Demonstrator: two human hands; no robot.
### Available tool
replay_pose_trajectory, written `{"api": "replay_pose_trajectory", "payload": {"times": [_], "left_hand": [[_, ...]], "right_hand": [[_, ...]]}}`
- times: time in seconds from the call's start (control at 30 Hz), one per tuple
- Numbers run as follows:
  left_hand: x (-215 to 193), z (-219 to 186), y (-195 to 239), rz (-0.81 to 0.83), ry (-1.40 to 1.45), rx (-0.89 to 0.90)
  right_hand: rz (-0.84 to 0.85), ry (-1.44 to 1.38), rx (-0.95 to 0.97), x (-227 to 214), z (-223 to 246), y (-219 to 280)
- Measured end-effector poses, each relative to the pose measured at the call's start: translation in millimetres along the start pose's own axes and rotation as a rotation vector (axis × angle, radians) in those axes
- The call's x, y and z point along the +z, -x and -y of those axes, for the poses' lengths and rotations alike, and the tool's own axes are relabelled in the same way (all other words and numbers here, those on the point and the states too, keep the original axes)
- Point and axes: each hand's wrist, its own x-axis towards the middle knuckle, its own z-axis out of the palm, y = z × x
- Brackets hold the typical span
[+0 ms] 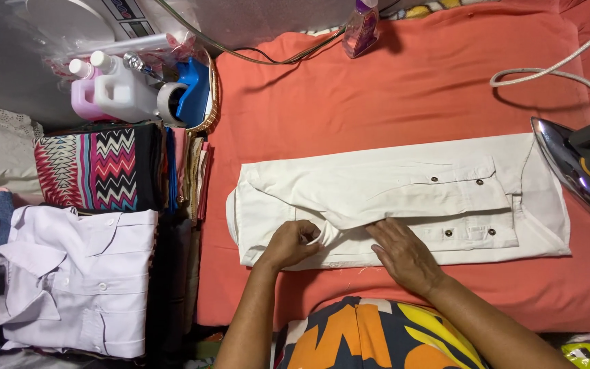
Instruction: Ironing and folding a white short-sleeved button-up shirt on an ironing board.
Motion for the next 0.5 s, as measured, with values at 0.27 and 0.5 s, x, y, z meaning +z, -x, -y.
{"api": "replay_pose_trajectory", "payload": {"times": [0.27,0.5], "left_hand": [[-6,-17,31,0.157,0.067,0.337],[4,-4,37,0.265,0.055,0.28]], "right_hand": [[0.064,0.258,0.111,-22,16,-14],[0.444,0.263,0.205,-59,22,-15]]}}
